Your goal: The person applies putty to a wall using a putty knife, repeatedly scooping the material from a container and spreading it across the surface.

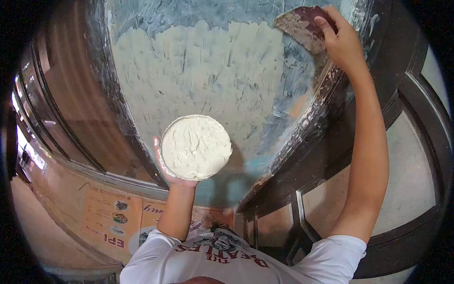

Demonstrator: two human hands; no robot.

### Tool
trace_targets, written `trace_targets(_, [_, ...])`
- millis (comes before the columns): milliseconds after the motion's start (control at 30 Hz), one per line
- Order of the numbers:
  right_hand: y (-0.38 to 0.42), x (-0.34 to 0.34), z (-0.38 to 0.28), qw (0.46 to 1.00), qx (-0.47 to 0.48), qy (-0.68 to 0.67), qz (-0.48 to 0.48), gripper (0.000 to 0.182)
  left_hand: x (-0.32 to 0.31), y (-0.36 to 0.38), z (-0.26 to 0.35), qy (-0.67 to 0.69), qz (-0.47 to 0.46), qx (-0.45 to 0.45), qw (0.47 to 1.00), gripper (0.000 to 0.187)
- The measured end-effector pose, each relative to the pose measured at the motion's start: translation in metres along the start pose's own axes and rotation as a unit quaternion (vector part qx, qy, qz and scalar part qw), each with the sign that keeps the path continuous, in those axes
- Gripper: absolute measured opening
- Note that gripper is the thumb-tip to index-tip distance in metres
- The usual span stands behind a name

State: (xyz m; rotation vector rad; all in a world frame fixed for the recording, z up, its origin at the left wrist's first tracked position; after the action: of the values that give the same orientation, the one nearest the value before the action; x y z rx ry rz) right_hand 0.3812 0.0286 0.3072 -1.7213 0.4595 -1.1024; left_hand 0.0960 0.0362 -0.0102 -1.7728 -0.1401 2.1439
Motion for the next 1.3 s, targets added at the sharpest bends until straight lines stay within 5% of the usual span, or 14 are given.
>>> trace_targets(100, [0.007, -0.01, 0.006, 0.998, 0.012, 0.013, -0.061, 0.033, 0.0, 0.0, 0.0, -0.002, 0.005, 0.001, 1.0, 0.078])
trace_targets(367, [-0.005, 0.004, -0.006, 0.999, 0.02, 0.011, 0.039, 0.029, 0.0, 0.001, -0.001, 0.002, -0.013, 0.001, 1.0, 0.077])
trace_targets(567, [0.008, -0.019, 0.004, 0.998, 0.0, -0.005, -0.066, 0.03, 0.004, 0.001, 0.0, 0.017, -0.041, -0.003, 0.999, 0.077])
trace_targets(633, [0.004, -0.015, -0.012, 0.997, 0.055, 0.046, 0.023, 0.03, 0.002, 0.0, 0.0, 0.013, -0.013, -0.003, 1.0, 0.076])
trace_targets(700, [-0.003, -0.007, -0.01, 0.999, -0.032, 0.012, 0.007, 0.029, 0.002, 0.001, 0.0, 0.008, 0.002, -0.003, 1.0, 0.076])
trace_targets(767, [-0.009, 0.002, -0.006, 0.998, 0.03, -0.011, 0.053, 0.029, 0.008, 0.0, 0.0, 0.01, -0.012, -0.001, 1.0, 0.076])
trace_targets(900, [-0.001, -0.003, 0.007, 0.997, -0.029, -0.067, -0.034, 0.033, 0.009, 0.001, 0.004, -0.005, 0.002, -0.011, 1.0, 0.076])
trace_targets(1100, [0.004, -0.008, -0.003, 0.998, 0.019, 0.066, -0.01, 0.034, 0.004, 0.0, 0.002, -0.015, 0.008, -0.005, 1.0, 0.078])
trace_targets(1233, [-0.001, 0.007, 0.011, 0.998, -0.008, -0.05, 0.029, 0.033, 0.009, 0.0, 0.003, -0.026, 0.043, -0.009, 0.999, 0.077])
trace_targets(1300, [0.008, -0.001, 0.028, 0.986, -0.088, -0.134, -0.037, 0.034, 0.01, 0.001, 0.004, -0.016, 0.034, -0.009, 0.999, 0.077])
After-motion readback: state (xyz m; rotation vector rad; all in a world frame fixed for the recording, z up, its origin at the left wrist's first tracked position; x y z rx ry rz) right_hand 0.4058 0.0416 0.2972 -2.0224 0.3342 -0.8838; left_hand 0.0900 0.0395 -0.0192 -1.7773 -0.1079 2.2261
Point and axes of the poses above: each hand's wrist, its own y-axis away from the middle knuckle, its own x-axis out of the back of the hand, z = x × y, the point moved 5 cm from there along -y, towards the middle knuckle, and after that the axes turned 13 degrees about -y, right-handed, at the moved point
